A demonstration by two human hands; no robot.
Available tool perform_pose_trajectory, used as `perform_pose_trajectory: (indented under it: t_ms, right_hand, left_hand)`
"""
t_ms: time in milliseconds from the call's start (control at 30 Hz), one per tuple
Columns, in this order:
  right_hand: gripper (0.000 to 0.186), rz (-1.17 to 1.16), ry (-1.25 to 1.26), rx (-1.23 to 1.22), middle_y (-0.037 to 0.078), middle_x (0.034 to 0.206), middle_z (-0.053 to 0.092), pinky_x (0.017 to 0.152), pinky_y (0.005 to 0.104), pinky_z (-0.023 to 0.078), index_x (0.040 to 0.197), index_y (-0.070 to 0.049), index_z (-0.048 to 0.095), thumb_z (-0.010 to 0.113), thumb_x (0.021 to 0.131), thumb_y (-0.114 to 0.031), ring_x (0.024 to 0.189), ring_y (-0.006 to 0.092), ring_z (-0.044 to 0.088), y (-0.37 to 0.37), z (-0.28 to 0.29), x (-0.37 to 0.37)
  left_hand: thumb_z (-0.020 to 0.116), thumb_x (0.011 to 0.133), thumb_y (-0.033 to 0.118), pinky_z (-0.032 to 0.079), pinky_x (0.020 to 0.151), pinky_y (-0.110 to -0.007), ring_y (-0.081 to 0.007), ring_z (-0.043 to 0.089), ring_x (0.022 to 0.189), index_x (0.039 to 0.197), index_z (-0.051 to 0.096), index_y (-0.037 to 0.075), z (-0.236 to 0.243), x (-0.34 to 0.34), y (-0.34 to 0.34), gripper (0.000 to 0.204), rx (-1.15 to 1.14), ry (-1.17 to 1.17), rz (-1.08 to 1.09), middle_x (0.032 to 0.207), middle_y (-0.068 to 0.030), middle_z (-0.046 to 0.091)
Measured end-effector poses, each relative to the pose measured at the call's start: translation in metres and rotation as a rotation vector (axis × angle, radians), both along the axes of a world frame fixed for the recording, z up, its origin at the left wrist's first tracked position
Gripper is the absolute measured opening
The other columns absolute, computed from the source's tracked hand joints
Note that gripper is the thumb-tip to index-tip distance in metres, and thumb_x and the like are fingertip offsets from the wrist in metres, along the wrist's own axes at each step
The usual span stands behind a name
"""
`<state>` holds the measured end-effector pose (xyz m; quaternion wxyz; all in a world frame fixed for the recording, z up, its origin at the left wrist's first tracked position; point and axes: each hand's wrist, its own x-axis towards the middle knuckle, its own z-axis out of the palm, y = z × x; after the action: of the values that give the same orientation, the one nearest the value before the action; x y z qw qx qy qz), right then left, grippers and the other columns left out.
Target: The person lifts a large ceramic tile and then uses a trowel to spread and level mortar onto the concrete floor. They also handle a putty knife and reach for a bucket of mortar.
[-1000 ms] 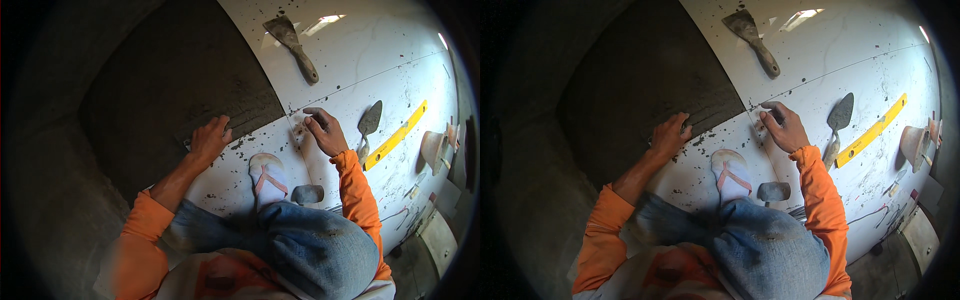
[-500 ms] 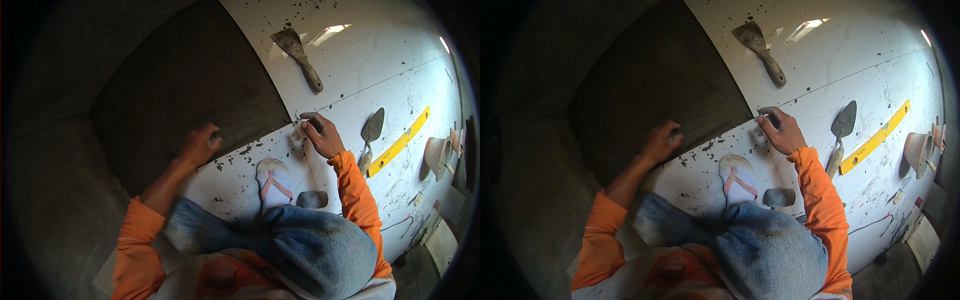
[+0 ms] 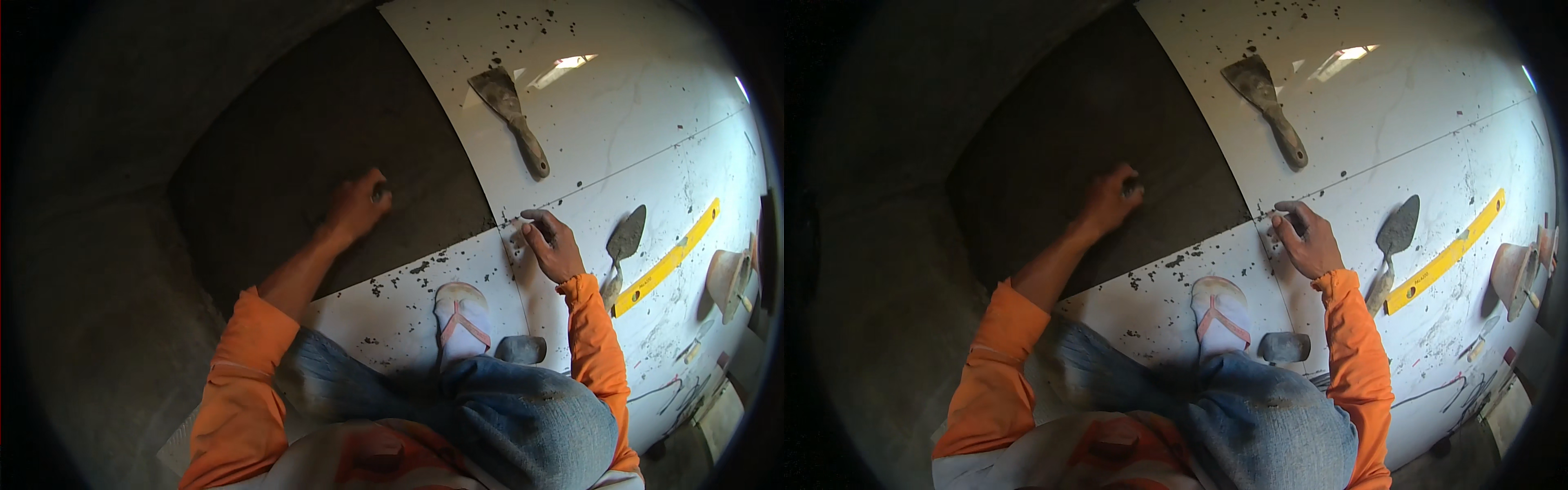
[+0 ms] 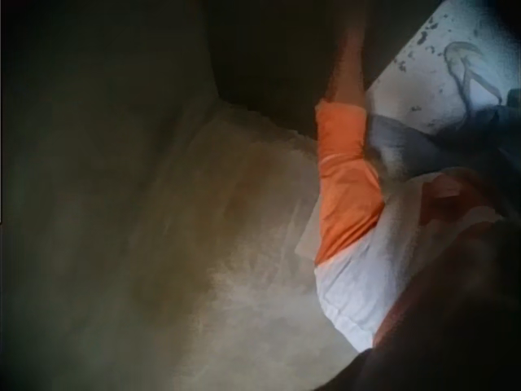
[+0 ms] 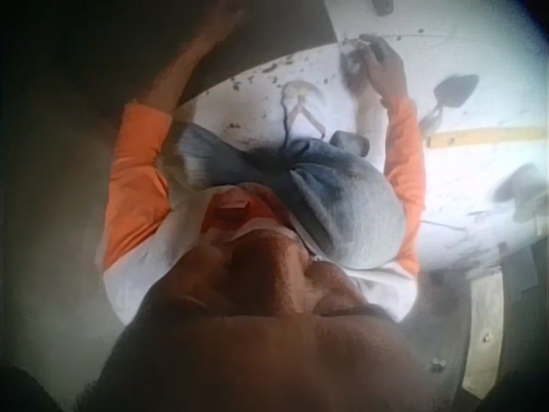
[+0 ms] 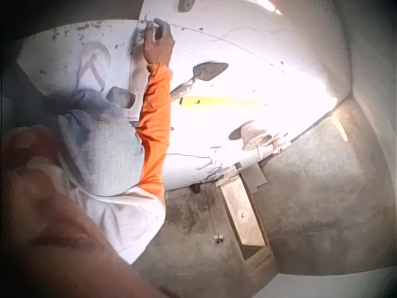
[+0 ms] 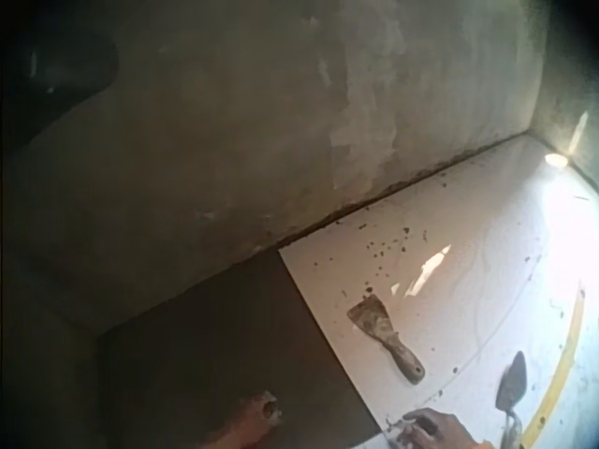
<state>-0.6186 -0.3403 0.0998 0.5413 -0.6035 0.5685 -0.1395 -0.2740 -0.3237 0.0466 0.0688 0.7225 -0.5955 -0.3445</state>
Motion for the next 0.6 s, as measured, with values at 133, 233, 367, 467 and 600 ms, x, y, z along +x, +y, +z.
perform_pose_trajectory:
  t_ms: [133, 233, 367, 467, 600]
  right_hand:
    - [0.034, 0.026, -0.02, 0.008, 0.013, 0.08, 0.066, 0.071, 0.0285, 0.048, 0.106, 0.003, 0.057, 0.054, 0.091, -0.027, 0.072, 0.0174, 0.064, 0.0, 0.004, 0.007]
    - [0.034, 0.049, -0.011, -0.024, 0.012, 0.08, 0.065, 0.07, 0.0279, 0.048, 0.105, 0.003, 0.057, 0.055, 0.091, -0.028, 0.074, 0.0163, 0.063, 0.009, -0.003, 0.005]
    - [0.031, 0.057, -0.156, 0.075, 0.015, 0.087, 0.063, 0.075, 0.0304, 0.048, 0.107, 0.001, 0.056, 0.058, 0.087, -0.023, 0.081, 0.0225, 0.063, 0.027, 0.003, 0.051]
    - [0.044, 0.338, -0.171, -0.298, 0.02, 0.101, 0.055, 0.082, 0.0384, 0.047, 0.12, -0.002, 0.046, 0.059, 0.082, -0.017, 0.097, 0.0357, 0.056, 0.033, 0.016, 0.134]
    - [0.06, 0.516, -0.129, -0.377, 0.026, 0.103, 0.054, 0.086, 0.0423, 0.045, 0.131, -0.003, 0.032, 0.059, 0.078, -0.015, 0.1, 0.043, 0.053, 0.037, 0.013, 0.192]
  left_hand:
    - [0.064, 0.078, 0.023, 0.05, 0.077, -0.039, -0.0325, 0.063, 0.089, 0.107, 0.055, 0.003, -0.024, 0.09, -0.069, 0.036, -0.303, -0.222, 0.165, 0.101, -0.0174, 0.062]
    - [0.063, 0.08, 0.023, 0.05, 0.071, -0.037, -0.0272, 0.062, 0.079, 0.11, 0.052, 0.0, 0.001, 0.106, -0.094, 0.039, -0.21, -0.068, 0.499, 0.095, -0.0172, 0.061]
    - [0.061, 0.084, 0.027, 0.047, 0.062, -0.032, -0.0157, 0.053, 0.067, 0.12, 0.044, 0.002, 0.037, 0.048, -0.057, 0.047, -0.108, 0.34, 0.983, 0.088, -0.0102, 0.055]
    - [0.059, 0.086, 0.024, 0.047, 0.066, -0.033, -0.0175, 0.054, 0.071, 0.124, 0.039, 0.002, 0.029, 0.002, 0.013, 0.048, -0.143, 0.61, 1.136, 0.093, -0.0108, 0.055]
    - [0.054, 0.089, 0.018, 0.043, 0.085, -0.033, -0.0196, 0.051, 0.098, 0.13, 0.034, 0.002, 0.043, -0.045, 0.058, 0.049, -0.169, 0.535, 1.167, 0.112, -0.0139, 0.051]
